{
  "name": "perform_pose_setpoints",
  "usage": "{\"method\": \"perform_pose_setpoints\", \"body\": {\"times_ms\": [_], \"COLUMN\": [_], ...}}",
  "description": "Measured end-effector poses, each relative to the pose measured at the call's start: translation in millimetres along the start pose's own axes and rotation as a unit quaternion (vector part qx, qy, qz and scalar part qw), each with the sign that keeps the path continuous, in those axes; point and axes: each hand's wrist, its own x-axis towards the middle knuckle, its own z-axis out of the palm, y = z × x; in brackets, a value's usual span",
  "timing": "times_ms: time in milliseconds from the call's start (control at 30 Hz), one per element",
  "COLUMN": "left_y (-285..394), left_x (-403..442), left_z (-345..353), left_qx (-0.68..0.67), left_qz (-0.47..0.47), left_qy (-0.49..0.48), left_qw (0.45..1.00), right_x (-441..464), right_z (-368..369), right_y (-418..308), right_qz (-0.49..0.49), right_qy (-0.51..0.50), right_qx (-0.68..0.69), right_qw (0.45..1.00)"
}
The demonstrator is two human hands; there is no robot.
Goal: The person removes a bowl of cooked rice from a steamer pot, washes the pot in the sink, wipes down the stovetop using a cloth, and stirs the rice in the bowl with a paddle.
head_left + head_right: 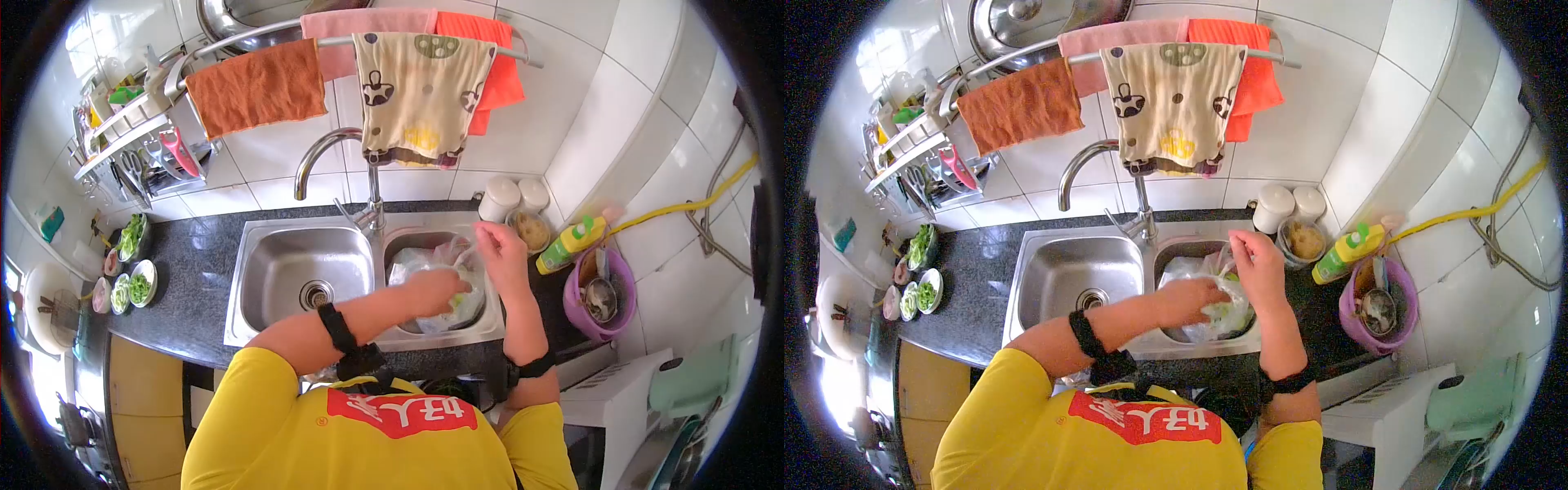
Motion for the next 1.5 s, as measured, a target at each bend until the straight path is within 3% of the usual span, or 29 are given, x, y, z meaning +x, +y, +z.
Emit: {"method": "perform_pose_setpoints", "body": {"times_ms": [33,100,133,167,200,233,367,433,500,533,567,600,633,667,700,767,833,867,967,1067,1133,1167,1233,1333,1400,1500], "left_y": [9,14,-5,-18,-32,-51,-128,-118,-147,-117,-100,-109,-118,-88,-87,-86,-118,-103,-100,-73,-81,-82,-66,-55,-58,-50], "left_x": [2,5,6,7,10,14,34,44,55,53,45,47,51,36,32,41,72,64,68,49,60,55,27,-17,-66,-165], "left_z": [-13,-39,-50,-76,-104,-136,-193,-202,-193,-197,-195,-185,-174,-186,-184,-178,-161,-168,-165,-169,-165,-160,-157,-138,-129,-122], "left_qx": [0.002,0.016,0.000,0.002,-0.056,0.002,-0.013,-0.262,-0.293,-0.282,-0.322,-0.343,-0.365,-0.302,-0.337,-0.374,-0.326,-0.338,-0.312,-0.362,-0.199,-0.197,-0.201,-0.138,-0.115,-0.063], "left_qz": [-0.001,-0.137,-0.076,-0.047,-0.131,-0.172,-0.204,-0.299,-0.333,-0.370,-0.334,-0.290,-0.245,-0.303,-0.230,-0.198,-0.176,-0.179,-0.174,-0.189,-0.214,-0.219,-0.117,-0.216,-0.201,-0.170], "left_qy": [0.006,0.016,0.199,0.362,0.417,0.474,0.577,0.457,0.325,0.348,0.376,0.391,0.402,0.376,0.379,0.403,0.412,0.399,0.408,0.443,0.448,0.454,0.439,0.400,0.367,0.255], "left_qw": [1.000,0.990,0.977,0.931,0.898,0.864,0.790,0.796,0.835,0.814,0.802,0.803,0.803,0.822,0.831,0.812,0.832,0.834,0.840,0.798,0.845,0.841,0.868,0.880,0.901,0.950], "right_x": [8,23,35,47,59,71,127,143,165,161,150,153,143,141,134,125,123,125,130,144,142,138,126,125,108,119], "right_z": [-1,1,3,5,8,11,31,47,57,56,54,66,63,64,68,68,80,84,90,94,93,87,76,65,62,63], "right_y": [-1,-3,8,5,1,-2,-15,-14,2,-13,-25,-12,-27,-22,-30,-39,-47,-54,-68,-58,-57,-60,-63,-15,-3,130], "right_qz": [-0.006,0.029,0.043,0.042,0.023,0.006,0.081,0.104,0.068,0.081,0.098,0.002,-0.001,0.020,0.063,0.060,0.066,0.062,0.040,0.018,0.005,0.004,0.110,0.148,0.131,-0.039], "right_qy": [-0.001,-0.010,-0.042,-0.047,-0.031,-0.014,0.021,0.022,-0.020,-0.031,-0.047,-0.031,-0.028,-0.021,-0.005,-0.061,-0.038,-0.057,-0.025,-0.009,0.020,0.010,0.041,0.070,0.093,0.046], "right_qx": [-0.001,0.072,0.077,0.082,0.117,0.152,0.265,0.297,0.153,0.211,0.270,0.368,0.371,0.376,0.408,0.423,0.463,0.467,0.392,0.348,0.360,0.362,0.286,0.241,0.181,0.077], "right_qw": [1.000,0.997,0.995,0.995,0.992,0.988,0.961,0.949,0.986,0.974,0.957,0.929,0.928,0.926,0.911,0.902,0.883,0.880,0.919,0.937,0.933,0.932,0.951,0.957,0.970,0.995]}}
